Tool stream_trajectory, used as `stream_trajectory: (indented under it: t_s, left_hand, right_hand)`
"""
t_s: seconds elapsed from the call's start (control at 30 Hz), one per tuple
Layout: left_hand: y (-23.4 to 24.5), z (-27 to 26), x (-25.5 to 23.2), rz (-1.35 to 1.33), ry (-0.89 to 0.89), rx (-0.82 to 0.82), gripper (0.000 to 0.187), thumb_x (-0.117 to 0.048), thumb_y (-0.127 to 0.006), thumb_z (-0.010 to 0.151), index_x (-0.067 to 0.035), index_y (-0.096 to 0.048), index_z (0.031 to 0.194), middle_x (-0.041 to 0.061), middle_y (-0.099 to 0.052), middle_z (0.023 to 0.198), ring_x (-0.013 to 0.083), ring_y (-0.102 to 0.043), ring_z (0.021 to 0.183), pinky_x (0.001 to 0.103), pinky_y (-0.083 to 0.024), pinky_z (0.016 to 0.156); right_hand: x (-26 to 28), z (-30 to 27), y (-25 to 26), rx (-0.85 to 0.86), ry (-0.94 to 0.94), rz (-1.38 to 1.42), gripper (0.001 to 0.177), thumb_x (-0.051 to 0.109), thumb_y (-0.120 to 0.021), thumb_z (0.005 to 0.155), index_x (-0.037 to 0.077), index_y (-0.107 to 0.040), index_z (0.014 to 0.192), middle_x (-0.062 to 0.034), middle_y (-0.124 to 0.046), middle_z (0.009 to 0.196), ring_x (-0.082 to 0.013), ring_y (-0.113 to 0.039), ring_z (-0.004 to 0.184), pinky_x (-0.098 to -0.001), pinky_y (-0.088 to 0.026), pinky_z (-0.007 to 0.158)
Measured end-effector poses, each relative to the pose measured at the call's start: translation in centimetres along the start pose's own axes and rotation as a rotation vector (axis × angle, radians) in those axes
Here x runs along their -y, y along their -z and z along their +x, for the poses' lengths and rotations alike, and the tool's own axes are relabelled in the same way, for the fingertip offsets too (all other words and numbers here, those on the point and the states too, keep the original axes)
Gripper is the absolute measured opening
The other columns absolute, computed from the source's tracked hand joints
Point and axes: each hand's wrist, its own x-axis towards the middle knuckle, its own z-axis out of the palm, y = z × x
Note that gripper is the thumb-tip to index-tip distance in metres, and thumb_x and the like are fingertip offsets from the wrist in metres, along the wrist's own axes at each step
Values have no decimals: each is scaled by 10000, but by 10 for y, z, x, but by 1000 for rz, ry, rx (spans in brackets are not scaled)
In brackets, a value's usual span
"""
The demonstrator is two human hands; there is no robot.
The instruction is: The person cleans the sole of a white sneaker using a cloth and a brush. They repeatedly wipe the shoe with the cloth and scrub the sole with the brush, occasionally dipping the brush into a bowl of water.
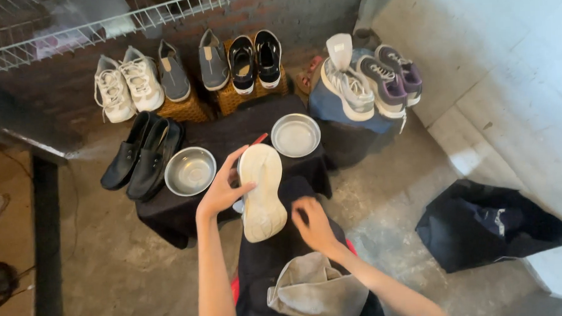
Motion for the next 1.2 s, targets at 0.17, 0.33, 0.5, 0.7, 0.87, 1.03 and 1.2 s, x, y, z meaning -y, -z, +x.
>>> stream_trajectory:
  t_s: [0.17,0.33,0.5,0.7,0.87,1.03,1.2]
  left_hand:
    - [-3,15,-5,145,-11,97,800,-203,-717,863,-211,-320,1558,27,-353,1610,225,-602,1160,378,-543,924]
    - [-14,32,4,167,-153,148,833,-242,-733,874,-172,-289,1576,58,-289,1667,240,-410,1447,367,-476,1011]
    - [-24,29,2,185,-214,194,780,-225,-711,911,-166,-302,1573,62,-271,1679,263,-379,1492,370,-495,998]
    - [-36,14,-11,134,-111,74,974,-130,-857,779,-223,-349,1605,118,-445,1577,381,-597,1249,510,-474,1072]
    - [-51,1,-32,164,-112,45,974,-146,-873,742,-211,-373,1575,103,-535,1495,349,-597,1262,512,-493,1058]
    - [-49,9,11,175,-190,-15,986,-127,-865,723,-153,-344,1560,148,-522,1484,373,-497,1365,585,-425,1102]
    - [-46,-8,3,-46,-191,4,954,-132,-772,884,-112,-186,1635,305,-238,1635,554,-220,1471,739,-210,1153]
  right_hand:
    - [59,-119,64,730,104,49,670,582,-607,958,142,-557,1460,-194,-390,1577,-362,-257,1505,-531,-181,1208]
    - [36,-144,52,487,342,59,405,415,-600,1056,58,-690,1226,-97,-664,1087,-291,-585,1005,-427,-438,929]
    - [86,-84,94,-31,-334,376,257,313,-621,951,89,-731,1010,-45,-768,855,-160,-685,764,-349,-534,739]
    - [111,37,127,-495,145,235,428,179,-654,1010,-65,-567,1351,-267,-662,1211,-393,-654,1162,-486,-494,1007]
    - [124,114,88,-487,487,-20,541,395,-839,873,59,-658,1256,-188,-634,1194,-402,-618,1165,-490,-457,1055]
    - [112,131,51,-425,369,-49,551,470,-850,837,126,-683,1234,-120,-683,1195,-318,-665,1162,-414,-507,1027]
    - [126,126,46,-610,350,-53,298,401,-831,872,165,-713,1010,-1,-714,908,-227,-721,873,-334,-588,792]
